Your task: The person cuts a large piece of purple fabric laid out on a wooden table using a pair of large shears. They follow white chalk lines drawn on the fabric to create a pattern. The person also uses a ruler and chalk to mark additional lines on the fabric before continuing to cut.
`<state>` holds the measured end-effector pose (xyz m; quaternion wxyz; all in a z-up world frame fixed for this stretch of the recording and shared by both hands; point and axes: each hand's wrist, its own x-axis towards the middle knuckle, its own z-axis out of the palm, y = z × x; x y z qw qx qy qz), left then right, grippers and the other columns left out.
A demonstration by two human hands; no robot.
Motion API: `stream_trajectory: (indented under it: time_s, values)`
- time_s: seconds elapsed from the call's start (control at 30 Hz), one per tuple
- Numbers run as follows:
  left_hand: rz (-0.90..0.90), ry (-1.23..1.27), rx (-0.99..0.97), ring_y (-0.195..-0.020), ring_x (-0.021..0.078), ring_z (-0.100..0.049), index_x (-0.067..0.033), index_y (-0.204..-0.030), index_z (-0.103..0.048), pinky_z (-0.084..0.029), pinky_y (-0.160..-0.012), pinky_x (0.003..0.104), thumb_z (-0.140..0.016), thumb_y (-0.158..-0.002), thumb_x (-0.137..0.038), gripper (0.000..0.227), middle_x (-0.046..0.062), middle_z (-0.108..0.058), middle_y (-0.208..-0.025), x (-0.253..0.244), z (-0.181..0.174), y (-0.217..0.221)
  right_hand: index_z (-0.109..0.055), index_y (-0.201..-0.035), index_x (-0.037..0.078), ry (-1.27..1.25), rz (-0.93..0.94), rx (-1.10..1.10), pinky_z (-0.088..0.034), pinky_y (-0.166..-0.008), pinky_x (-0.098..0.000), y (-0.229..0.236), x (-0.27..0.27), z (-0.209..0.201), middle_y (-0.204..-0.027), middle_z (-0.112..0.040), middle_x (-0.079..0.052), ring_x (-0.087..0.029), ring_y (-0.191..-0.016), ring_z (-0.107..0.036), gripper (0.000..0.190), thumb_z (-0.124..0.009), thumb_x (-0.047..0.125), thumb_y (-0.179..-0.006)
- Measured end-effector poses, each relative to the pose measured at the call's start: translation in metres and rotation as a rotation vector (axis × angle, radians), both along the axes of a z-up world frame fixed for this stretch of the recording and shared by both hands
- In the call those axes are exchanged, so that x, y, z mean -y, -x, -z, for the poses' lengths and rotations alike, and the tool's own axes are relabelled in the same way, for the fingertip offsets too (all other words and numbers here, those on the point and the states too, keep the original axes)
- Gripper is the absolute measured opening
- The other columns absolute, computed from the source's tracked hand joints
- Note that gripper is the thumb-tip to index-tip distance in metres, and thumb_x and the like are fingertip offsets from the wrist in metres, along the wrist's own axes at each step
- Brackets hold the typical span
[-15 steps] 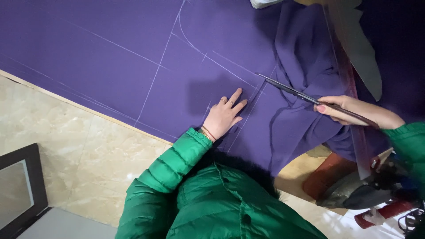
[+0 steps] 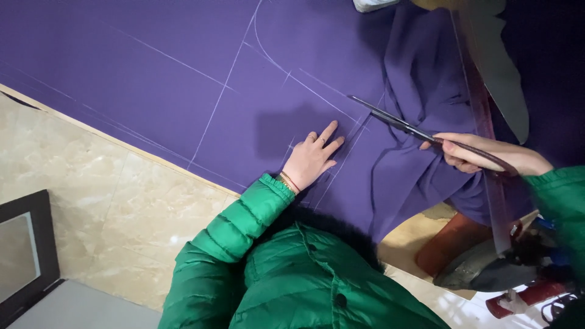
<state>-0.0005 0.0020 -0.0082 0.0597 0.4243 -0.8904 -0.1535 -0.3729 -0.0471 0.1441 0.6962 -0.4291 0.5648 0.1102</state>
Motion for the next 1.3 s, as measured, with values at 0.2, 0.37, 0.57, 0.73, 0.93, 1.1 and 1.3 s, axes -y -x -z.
stream_trajectory:
  time_s: [0.2,0.37,0.57,0.73,0.93,1.1,1.3]
  values:
    - [0.000,0.018,0.004,-0.095,0.0252,-0.056,-0.0278,-0.144,-0.053,-0.056,-0.058,0.033,-0.076,-0.089,-0.050,0.064,0.007,-0.030,-0.166,0.000,-0.002,0.000,-0.061,-0.143,0.006,-0.001,0.061,0.070,-0.027,-0.046,-0.0261,0.002,-0.006,0.005,-0.073,-0.038,-0.004,-0.013,-0.056,-0.033,0.047,-0.042,0.027,-0.105]
    - [-0.001,0.007,0.003,-0.097,0.0249,-0.056,-0.0291,-0.144,-0.053,-0.057,-0.064,0.035,-0.077,-0.087,-0.049,0.065,0.006,-0.031,-0.166,0.000,-0.001,0.000,-0.068,-0.125,0.006,0.016,0.025,0.001,-0.027,-0.046,-0.0247,-0.007,-0.006,0.006,-0.071,-0.037,-0.002,-0.011,-0.056,-0.033,0.042,-0.043,0.035,-0.106]
    - [-0.003,0.016,-0.015,-0.095,0.0253,-0.056,-0.0279,-0.144,-0.054,-0.057,-0.066,0.035,-0.076,-0.088,-0.049,0.064,0.006,-0.031,-0.166,-0.001,0.002,-0.001,-0.057,-0.083,0.009,0.176,-0.146,-0.170,-0.033,-0.047,-0.0299,-0.007,-0.011,0.031,-0.062,-0.047,-0.004,-0.014,-0.050,-0.042,0.044,-0.048,0.045,-0.106]
    - [0.005,0.021,-0.019,-0.096,0.0255,-0.055,-0.0278,-0.145,-0.053,-0.056,-0.072,0.036,-0.074,-0.090,-0.051,0.063,0.007,-0.031,-0.166,-0.001,0.002,-0.002,-0.052,-0.079,0.012,0.231,-0.275,-0.246,-0.038,-0.048,-0.0309,-0.006,-0.008,0.031,-0.061,-0.052,-0.003,-0.014,-0.051,-0.047,0.048,-0.044,0.052,-0.105]
    - [-0.014,0.022,-0.036,-0.095,0.0259,-0.056,-0.0281,-0.142,-0.054,-0.057,-0.065,0.035,-0.081,-0.085,-0.049,0.067,0.007,-0.031,-0.166,-0.001,0.004,-0.004,-0.072,-0.132,0.009,-0.112,-0.010,-0.133,-0.030,-0.056,-0.0291,0.027,0.009,0.034,-0.068,-0.038,-0.005,-0.015,-0.056,-0.034,0.059,-0.034,0.046,-0.107]
    - [-0.009,0.029,-0.014,-0.096,0.0244,-0.057,-0.0289,-0.146,-0.054,-0.058,-0.065,0.034,-0.080,-0.085,-0.051,0.070,0.006,-0.031,-0.166,-0.002,0.005,-0.003,-0.059,-0.151,0.012,-0.289,0.234,0.013,-0.036,-0.053,-0.0296,-0.005,0.002,-0.011,-0.081,-0.045,-0.010,-0.014,-0.056,-0.035,0.058,-0.042,0.042,-0.103]
    - [-0.027,0.077,-0.011,-0.094,0.0234,-0.057,-0.0292,-0.143,-0.055,-0.058,-0.063,0.033,-0.084,-0.079,-0.053,0.074,0.005,-0.033,-0.165,-0.003,0.008,-0.002,-0.059,-0.144,0.003,-0.162,0.278,0.164,-0.032,-0.045,-0.0261,-0.017,0.001,0.010,-0.077,-0.040,-0.006,-0.012,-0.056,-0.036,0.055,-0.047,0.036,-0.102]
